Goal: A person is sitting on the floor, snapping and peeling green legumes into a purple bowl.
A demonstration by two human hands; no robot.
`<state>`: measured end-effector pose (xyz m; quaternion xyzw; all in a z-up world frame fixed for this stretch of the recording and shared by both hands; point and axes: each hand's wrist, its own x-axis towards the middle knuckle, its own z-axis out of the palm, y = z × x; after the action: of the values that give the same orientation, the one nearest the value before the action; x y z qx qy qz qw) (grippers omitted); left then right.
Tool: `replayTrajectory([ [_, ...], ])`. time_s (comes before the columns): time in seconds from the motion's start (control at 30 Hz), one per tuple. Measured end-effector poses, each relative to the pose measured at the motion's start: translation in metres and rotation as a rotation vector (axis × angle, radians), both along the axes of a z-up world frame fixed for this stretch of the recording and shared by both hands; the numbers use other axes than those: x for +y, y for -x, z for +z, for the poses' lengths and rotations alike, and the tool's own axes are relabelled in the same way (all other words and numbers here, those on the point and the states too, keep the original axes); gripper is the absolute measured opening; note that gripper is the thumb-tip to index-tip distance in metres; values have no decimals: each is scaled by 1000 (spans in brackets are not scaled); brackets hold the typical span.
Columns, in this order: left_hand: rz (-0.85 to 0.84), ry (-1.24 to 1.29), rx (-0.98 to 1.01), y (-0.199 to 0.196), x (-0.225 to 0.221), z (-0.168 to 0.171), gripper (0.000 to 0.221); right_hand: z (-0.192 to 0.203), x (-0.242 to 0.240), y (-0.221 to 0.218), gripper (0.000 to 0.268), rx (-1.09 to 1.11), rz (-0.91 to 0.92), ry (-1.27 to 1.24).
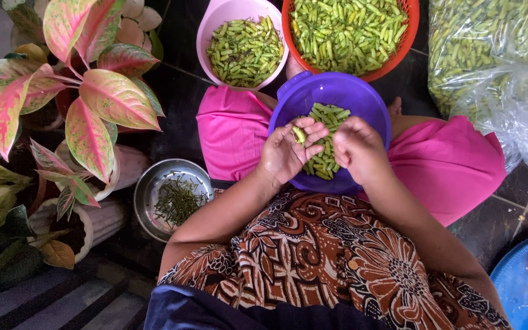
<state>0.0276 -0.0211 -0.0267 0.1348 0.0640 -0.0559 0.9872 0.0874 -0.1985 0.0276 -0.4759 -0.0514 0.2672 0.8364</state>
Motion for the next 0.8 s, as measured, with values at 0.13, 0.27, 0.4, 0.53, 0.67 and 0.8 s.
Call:
replayTrajectory([
  [0.13, 72, 5, -2, 1, -7, 6, 47, 24, 18, 13, 18, -543, -13, 449],
  [0.27, 91, 23, 60, 2, -13, 16, 56, 34, 27, 13, 21, -890, -36, 764],
  [0.4, 74, 47, 49, 5, -16, 38, 59, 29, 29, 10, 27, -950, 59, 1093],
  [0.53, 44, 36, 55, 7, -18, -9, 61, 35, 27, 5, 25, -834, 162, 1190],
  [0.67, 35, 22, 52, 6, -18, -2, 60, 23, 24, 0, 14, -534, 184, 870],
  [0.8, 26, -191, 127, 8, -13, 2, 42, -12, 12, -9, 18, -61, 10, 375],
])
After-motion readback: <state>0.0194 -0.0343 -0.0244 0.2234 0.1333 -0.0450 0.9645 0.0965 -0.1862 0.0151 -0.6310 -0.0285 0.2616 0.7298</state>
